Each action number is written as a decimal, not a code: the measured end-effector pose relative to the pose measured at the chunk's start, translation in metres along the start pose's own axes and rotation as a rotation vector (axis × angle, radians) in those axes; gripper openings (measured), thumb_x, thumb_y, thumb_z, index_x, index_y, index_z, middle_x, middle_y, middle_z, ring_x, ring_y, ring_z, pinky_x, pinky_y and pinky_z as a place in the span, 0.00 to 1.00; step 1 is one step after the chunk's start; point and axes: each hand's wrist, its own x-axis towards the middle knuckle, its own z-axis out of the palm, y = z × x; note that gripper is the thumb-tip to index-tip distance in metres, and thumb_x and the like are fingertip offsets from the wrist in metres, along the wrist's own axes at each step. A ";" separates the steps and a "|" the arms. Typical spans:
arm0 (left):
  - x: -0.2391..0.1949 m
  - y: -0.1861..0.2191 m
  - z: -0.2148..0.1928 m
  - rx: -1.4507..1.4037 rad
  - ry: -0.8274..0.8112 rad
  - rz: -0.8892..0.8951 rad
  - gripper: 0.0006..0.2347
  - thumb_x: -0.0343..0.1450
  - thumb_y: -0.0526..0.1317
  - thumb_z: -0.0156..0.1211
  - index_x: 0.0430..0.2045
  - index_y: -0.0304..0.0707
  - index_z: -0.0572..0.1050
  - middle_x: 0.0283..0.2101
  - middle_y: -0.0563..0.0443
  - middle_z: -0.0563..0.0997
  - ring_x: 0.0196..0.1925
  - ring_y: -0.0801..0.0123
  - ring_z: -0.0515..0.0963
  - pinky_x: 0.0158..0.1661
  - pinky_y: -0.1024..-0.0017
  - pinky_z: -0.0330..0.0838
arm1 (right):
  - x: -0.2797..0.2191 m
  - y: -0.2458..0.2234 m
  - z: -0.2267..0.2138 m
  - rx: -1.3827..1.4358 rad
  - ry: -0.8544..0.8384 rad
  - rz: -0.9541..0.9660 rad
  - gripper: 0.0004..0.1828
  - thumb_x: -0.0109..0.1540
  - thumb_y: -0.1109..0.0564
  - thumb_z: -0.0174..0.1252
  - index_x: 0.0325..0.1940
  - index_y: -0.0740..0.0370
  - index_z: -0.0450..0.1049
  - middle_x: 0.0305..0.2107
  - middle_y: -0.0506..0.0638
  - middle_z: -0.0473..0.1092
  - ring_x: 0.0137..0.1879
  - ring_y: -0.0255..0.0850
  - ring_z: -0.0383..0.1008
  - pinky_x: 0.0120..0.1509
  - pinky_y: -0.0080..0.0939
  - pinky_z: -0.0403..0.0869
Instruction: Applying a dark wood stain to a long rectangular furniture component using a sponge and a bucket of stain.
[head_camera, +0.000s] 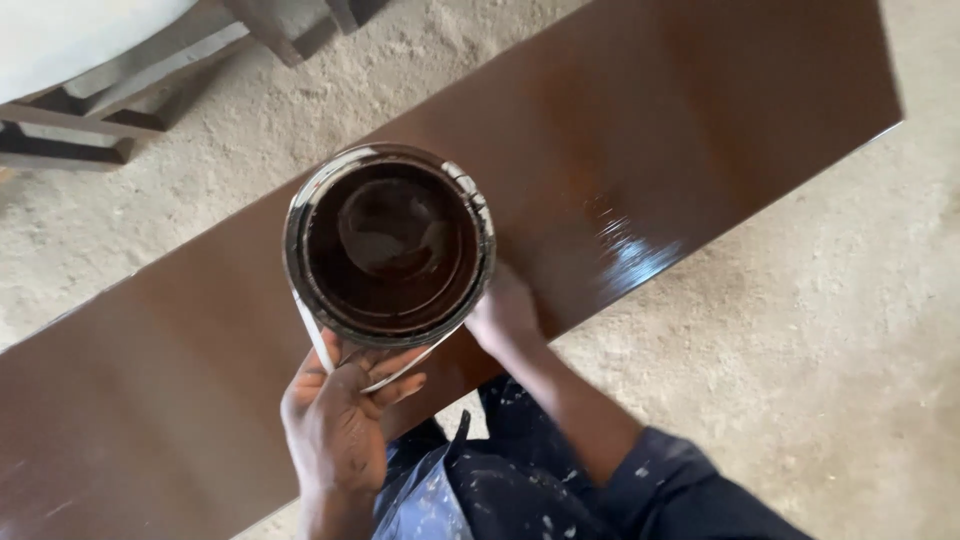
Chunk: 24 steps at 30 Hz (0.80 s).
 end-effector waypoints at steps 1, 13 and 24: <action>0.004 -0.004 -0.001 -0.017 0.014 0.013 0.07 0.71 0.26 0.49 0.39 0.19 0.70 0.38 0.28 0.80 0.39 0.29 0.88 0.29 0.56 0.80 | -0.005 0.008 0.009 -0.004 0.043 -0.105 0.09 0.59 0.64 0.60 0.43 0.60 0.75 0.39 0.56 0.75 0.45 0.56 0.75 0.45 0.55 0.76; 0.020 -0.009 0.041 0.085 0.069 0.009 0.23 0.64 0.19 0.34 0.55 0.13 0.69 0.48 0.27 0.83 0.40 0.25 0.87 0.28 0.58 0.78 | 0.179 0.298 -0.245 0.045 0.448 0.199 0.09 0.61 0.63 0.61 0.46 0.58 0.78 0.41 0.53 0.78 0.44 0.43 0.78 0.44 0.41 0.75; 0.030 0.020 0.015 0.111 -0.054 0.030 0.13 0.69 0.22 0.41 0.43 0.13 0.72 0.51 0.36 0.83 0.39 0.30 0.87 0.29 0.56 0.80 | 0.021 0.008 -0.054 0.198 0.275 0.159 0.09 0.57 0.63 0.57 0.36 0.52 0.78 0.36 0.46 0.80 0.40 0.43 0.80 0.43 0.41 0.75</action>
